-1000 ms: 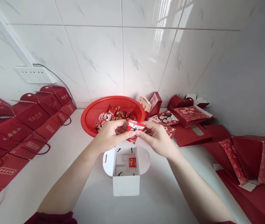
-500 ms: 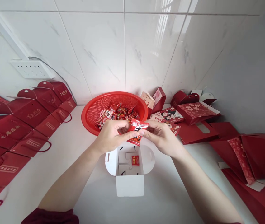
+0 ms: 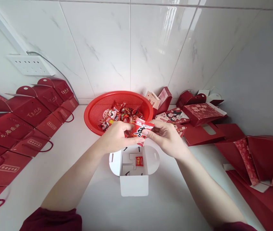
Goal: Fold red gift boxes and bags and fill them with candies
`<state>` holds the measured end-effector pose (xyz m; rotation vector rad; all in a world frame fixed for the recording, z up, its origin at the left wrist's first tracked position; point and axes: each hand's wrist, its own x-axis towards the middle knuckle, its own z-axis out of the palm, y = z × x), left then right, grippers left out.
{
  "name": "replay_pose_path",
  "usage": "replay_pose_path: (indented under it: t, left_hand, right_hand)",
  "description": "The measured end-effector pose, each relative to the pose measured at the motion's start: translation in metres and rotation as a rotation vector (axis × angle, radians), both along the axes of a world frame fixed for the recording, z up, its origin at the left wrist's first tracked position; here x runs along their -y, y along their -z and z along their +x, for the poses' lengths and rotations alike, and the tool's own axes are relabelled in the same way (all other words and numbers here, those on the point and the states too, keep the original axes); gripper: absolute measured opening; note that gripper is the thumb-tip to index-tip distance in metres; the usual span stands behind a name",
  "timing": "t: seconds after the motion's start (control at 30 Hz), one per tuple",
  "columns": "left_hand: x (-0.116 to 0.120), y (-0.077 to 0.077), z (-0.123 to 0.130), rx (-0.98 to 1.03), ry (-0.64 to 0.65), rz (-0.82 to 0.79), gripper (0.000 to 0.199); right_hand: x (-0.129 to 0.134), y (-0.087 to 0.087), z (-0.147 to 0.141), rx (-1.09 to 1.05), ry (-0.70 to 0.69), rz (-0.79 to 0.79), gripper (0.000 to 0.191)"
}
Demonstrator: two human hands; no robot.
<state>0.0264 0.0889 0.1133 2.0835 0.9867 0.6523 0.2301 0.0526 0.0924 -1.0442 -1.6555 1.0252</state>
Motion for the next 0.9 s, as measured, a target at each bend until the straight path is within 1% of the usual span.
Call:
replay_pose_path:
  t: [0.13, 0.23, 0.27, 0.33, 0.4, 0.43, 0.5, 0.6, 0.67, 0.77, 0.83, 0.9]
  left_hand:
    - [-0.002, 0.002, -0.001, -0.048, -0.036, 0.057, 0.029]
    - [-0.001, 0.002, -0.001, -0.1, -0.055, 0.09, 0.039]
    - [0.0, 0.001, 0.0, -0.114, -0.045, 0.095, 0.039]
    - [0.0, -0.003, -0.002, -0.145, -0.004, 0.095, 0.032]
    - [-0.001, -0.009, -0.008, -0.185, 0.052, 0.067, 0.024]
    - [-0.002, -0.013, -0.012, -0.201, 0.065, 0.048, 0.024]
    - [-0.006, -0.02, -0.023, -0.222, 0.028, 0.031, 0.029]
    - [-0.011, -0.029, -0.04, -0.246, -0.125, 0.088, 0.029]
    - [-0.012, -0.034, -0.048, -0.274, -0.197, 0.131, 0.027]
    - [-0.01, -0.039, -0.053, -0.305, -0.231, 0.143, 0.027]
    - [-0.008, -0.041, -0.054, -0.313, -0.234, 0.135, 0.026]
    - [-0.007, -0.042, -0.054, -0.319, -0.231, 0.128, 0.026]
  right_hand:
    - [0.0, 0.0, -0.002, -0.051, -0.072, -0.033, 0.026]
    - [0.0, 0.0, -0.003, -0.077, -0.063, 0.007, 0.025]
    - [0.0, 0.0, -0.002, -0.065, -0.052, 0.026, 0.023]
    - [0.001, -0.001, -0.001, -0.012, -0.018, 0.064, 0.02]
    - [0.001, -0.001, 0.0, 0.057, 0.014, 0.089, 0.019]
    - [0.001, -0.001, 0.001, 0.084, 0.022, 0.091, 0.019]
    - [0.002, 0.0, 0.001, 0.118, 0.04, 0.078, 0.02]
    - [0.004, 0.0, 0.001, 0.221, 0.068, 0.055, 0.022]
    - [0.007, 0.001, -0.003, 0.351, 0.014, 0.061, 0.017]
    - [0.015, 0.005, -0.014, 0.584, -0.14, 0.065, 0.008]
    - [0.019, 0.009, -0.024, 0.735, -0.196, 0.038, 0.008]
    - [0.021, 0.015, -0.034, 0.798, -0.239, -0.011, 0.015]
